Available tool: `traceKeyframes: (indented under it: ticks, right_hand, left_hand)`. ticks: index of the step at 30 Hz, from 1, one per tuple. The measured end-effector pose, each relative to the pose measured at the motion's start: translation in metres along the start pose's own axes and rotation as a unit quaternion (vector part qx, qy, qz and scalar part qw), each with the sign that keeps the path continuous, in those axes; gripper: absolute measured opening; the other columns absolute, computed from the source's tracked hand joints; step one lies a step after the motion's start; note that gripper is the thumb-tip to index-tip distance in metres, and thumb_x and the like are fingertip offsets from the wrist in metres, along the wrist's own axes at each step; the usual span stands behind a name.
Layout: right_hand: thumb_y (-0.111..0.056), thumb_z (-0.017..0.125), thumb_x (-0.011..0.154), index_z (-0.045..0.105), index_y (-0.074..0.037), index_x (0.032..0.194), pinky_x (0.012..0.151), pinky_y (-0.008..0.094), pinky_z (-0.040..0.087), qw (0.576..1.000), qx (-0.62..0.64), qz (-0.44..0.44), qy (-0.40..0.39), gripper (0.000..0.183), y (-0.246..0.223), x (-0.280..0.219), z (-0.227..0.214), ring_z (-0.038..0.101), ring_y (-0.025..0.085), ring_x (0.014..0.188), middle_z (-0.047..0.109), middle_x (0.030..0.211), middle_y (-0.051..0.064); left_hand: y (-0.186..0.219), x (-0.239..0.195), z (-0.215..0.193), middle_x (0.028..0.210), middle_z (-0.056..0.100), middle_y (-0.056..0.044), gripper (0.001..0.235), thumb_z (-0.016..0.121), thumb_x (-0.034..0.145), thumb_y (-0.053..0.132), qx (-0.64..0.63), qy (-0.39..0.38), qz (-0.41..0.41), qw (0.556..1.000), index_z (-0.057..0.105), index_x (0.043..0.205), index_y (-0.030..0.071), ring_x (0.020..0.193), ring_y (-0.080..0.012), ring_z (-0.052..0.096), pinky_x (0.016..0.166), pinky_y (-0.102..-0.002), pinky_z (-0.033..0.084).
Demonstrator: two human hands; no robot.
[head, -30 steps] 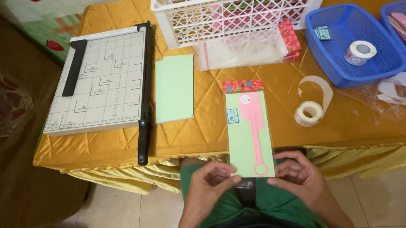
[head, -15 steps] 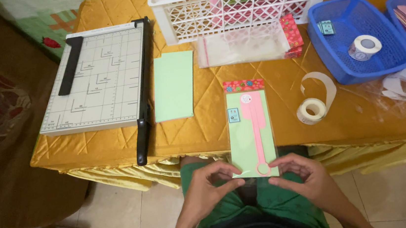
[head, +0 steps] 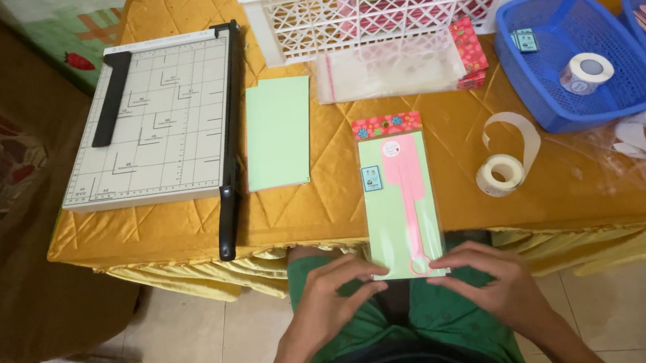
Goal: Assembling paper inserts into plastic sleeves and decorating them with stickers
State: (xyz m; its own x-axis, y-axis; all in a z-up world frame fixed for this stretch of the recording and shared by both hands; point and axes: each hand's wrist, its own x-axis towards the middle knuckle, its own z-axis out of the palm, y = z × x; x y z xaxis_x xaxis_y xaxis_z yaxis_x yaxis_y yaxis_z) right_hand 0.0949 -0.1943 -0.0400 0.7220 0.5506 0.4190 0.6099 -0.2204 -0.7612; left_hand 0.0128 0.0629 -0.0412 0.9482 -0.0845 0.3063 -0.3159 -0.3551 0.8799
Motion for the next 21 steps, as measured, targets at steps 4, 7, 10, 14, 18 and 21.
traceKeyframes:
  ticks: [4,7,10,14,18,21]
  right_hand:
    - [-0.012,0.086,0.076,0.079,-0.011,0.100,0.076,0.022,0.059,0.999,-0.031,-0.044,0.009,0.024,0.008,-0.001,0.003,0.074,0.010,0.082,0.077,0.094,0.002]
    - [-0.012,0.087,0.076,0.079,-0.011,0.099,0.075,0.022,0.056,0.994,-0.060,-0.090,0.032,0.024,0.017,0.000,0.007,0.071,0.010,0.079,0.075,0.090,0.000]
    - [-0.010,0.086,0.079,0.077,-0.009,0.101,0.072,0.029,0.047,0.981,-0.091,-0.171,0.033,0.024,0.027,0.002,0.007,0.066,0.014,0.075,0.071,0.086,0.003]
    - [-0.014,0.090,0.077,0.076,-0.011,0.091,0.075,0.035,0.048,0.945,-0.192,-0.262,0.049,0.019,0.037,0.003,0.005,0.061,0.019,0.079,0.072,0.088,0.001]
    - [-0.016,0.092,0.077,0.074,-0.014,0.079,0.074,0.035,0.048,0.907,-0.231,-0.343,0.075,0.018,0.033,0.014,0.001,0.059,0.018,0.075,0.071,0.084,-0.003]
    - [-0.019,0.090,0.081,0.074,-0.019,0.077,0.077,0.034,0.051,0.888,-0.254,-0.373,0.085,0.016,0.044,0.013,0.000,0.058,0.012,0.075,0.072,0.082,-0.008]
  left_hand:
    - [0.004,0.000,-0.003,0.096,0.067,-0.007,0.023,0.074,0.094,0.003,0.016,-0.022,0.032,0.999,0.072,0.116,0.006,0.086,-0.0192,0.067,0.074,-0.030,0.052]
    - [0.003,0.000,-0.003,0.100,0.065,-0.007,0.030,0.075,0.092,-0.005,0.042,-0.012,0.073,0.996,0.070,0.121,0.004,0.092,-0.0183,0.067,0.081,-0.027,0.052]
    - [-0.001,-0.001,-0.002,0.102,0.062,-0.009,0.029,0.070,0.096,-0.004,0.077,-0.010,0.112,0.991,0.068,0.124,0.002,0.093,-0.0214,0.066,0.081,-0.031,0.052]
    - [-0.004,0.000,-0.004,0.103,0.060,-0.014,0.029,0.073,0.095,-0.006,0.157,0.008,0.194,0.968,0.068,0.124,-0.003,0.089,-0.0265,0.064,0.075,-0.035,0.054]
    - [-0.010,0.001,-0.005,0.106,0.059,-0.016,0.035,0.070,0.098,-0.008,0.187,0.022,0.266,0.945,0.061,0.132,-0.001,0.087,-0.0283,0.063,0.075,-0.038,0.055]
    - [-0.016,-0.001,-0.006,0.109,0.059,-0.018,0.037,0.063,0.101,-0.012,0.222,0.002,0.272,0.936,0.059,0.136,-0.001,0.094,-0.0322,0.064,0.081,-0.043,0.057]
